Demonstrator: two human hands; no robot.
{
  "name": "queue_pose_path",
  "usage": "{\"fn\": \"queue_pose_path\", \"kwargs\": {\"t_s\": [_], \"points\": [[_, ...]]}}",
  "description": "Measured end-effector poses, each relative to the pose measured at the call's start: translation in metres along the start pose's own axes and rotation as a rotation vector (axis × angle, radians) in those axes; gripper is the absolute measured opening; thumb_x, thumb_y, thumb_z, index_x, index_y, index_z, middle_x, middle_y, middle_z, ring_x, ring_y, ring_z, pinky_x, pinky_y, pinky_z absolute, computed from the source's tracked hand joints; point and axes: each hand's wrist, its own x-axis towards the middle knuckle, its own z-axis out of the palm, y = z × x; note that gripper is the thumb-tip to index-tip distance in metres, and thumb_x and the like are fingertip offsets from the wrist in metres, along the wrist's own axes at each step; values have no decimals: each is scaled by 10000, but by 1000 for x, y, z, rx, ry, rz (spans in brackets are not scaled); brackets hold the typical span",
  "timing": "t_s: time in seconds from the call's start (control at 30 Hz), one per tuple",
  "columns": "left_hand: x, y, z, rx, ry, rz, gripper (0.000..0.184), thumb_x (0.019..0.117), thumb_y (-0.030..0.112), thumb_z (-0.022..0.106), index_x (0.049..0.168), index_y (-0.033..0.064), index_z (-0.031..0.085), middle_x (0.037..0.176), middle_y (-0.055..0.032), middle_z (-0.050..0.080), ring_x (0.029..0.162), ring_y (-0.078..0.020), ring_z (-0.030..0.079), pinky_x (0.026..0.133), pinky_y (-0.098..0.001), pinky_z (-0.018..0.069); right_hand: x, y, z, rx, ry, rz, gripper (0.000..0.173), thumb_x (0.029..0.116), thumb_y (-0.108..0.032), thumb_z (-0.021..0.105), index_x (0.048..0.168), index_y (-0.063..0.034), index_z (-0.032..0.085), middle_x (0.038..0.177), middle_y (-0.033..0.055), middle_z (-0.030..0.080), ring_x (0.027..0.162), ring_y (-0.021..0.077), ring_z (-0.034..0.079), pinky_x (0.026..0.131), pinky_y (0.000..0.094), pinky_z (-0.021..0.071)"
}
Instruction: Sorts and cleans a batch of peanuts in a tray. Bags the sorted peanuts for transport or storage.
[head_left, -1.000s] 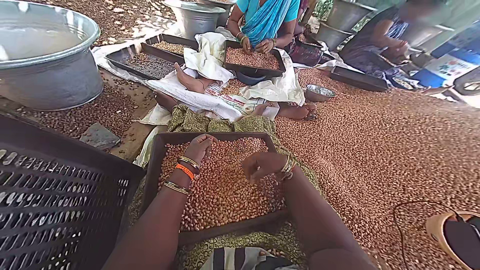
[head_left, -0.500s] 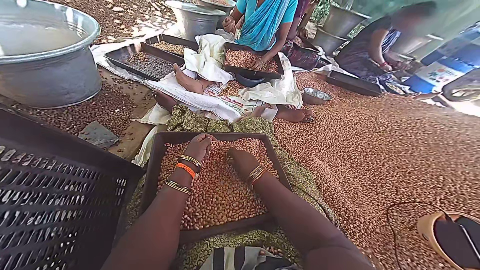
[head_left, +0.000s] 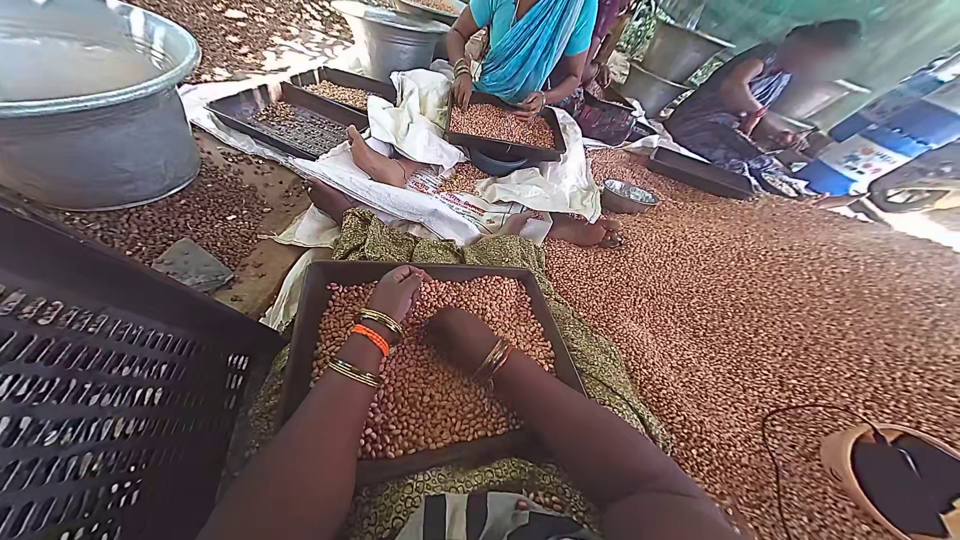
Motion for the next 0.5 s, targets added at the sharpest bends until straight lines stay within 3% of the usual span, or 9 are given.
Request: {"fn": "queue_pose_path", "kwargs": {"t_s": [0.07,0.1,0.13,0.17,0.23,0.27,0.33,0.43,0.5], "points": [[0,0,0,6,-1,-1,258,1112,187,452,1035,39,649,606,23,415,465,-63,355,459,-202,309,-9,8,-14,83,22,12,276,1008,-211,639,1050,51,715,1077,207,690,1051,310,655,976,473,503],[-1,0,1,12,-2,-3,257,1112,184,450,1038,37,647,609,23,417,470,-64,359,462,-202,312,-18,14,-22,150,6,-22,265,988,-201,664,980,61,703,948,177,669,906,254,629,867,421,501],[-2,1,1,15,-2,-3,257,1112,181,448,1043,33,645,610,23,419,470,-62,363,460,-199,314,-31,18,-33,259,-73,-81,237,967,-170,683,923,63,684,824,116,627,761,166,566,739,350,470],[-2,2,-1,18,-4,2,258,1114,179,443,1048,28,641,609,23,420,470,-60,367,461,-196,320,-47,21,-46,397,-223,-155,206,946,-144,692,905,58,683,778,59,634,706,89,563,690,291,481],[-2,0,-2,14,-2,23,264,1113,168,440,1047,14,643,598,27,420,465,-54,365,461,-191,313,-74,32,-59,622,-529,-362,318,900,-317,714,889,1,711,802,-26,724,740,-1,659,712,214,549],[-2,0,-3,18,-3,25,266,1113,171,439,1049,15,645,597,29,421,466,-52,366,463,-189,315,-84,36,-63,649,-593,-437,382,911,-391,707,914,-9,724,844,-28,749,781,-3,685,743,207,565],[-1,-2,-2,35,-3,15,269,1114,188,445,1050,29,651,595,29,419,466,-56,361,463,-197,308,-98,40,-68,506,-521,-453,320,952,-288,684,961,26,747,904,41,764,833,62,707,807,266,583],[0,-3,1,66,-10,-9,263,1112,202,454,1069,36,653,607,21,420,471,-65,362,466,-208,312,-101,32,-62,180,-342,-264,172,970,-105,697,1023,42,769,973,175,755,913,259,724,897,457,565],[-2,-2,2,87,-52,-29,246,1113,200,453,1080,38,636,614,22,419,467,-62,365,459,-201,317,-92,24,-48,107,-199,-176,175,983,-87,661,1061,33,760,1010,200,737,950,300,708,926,470,548]]}}
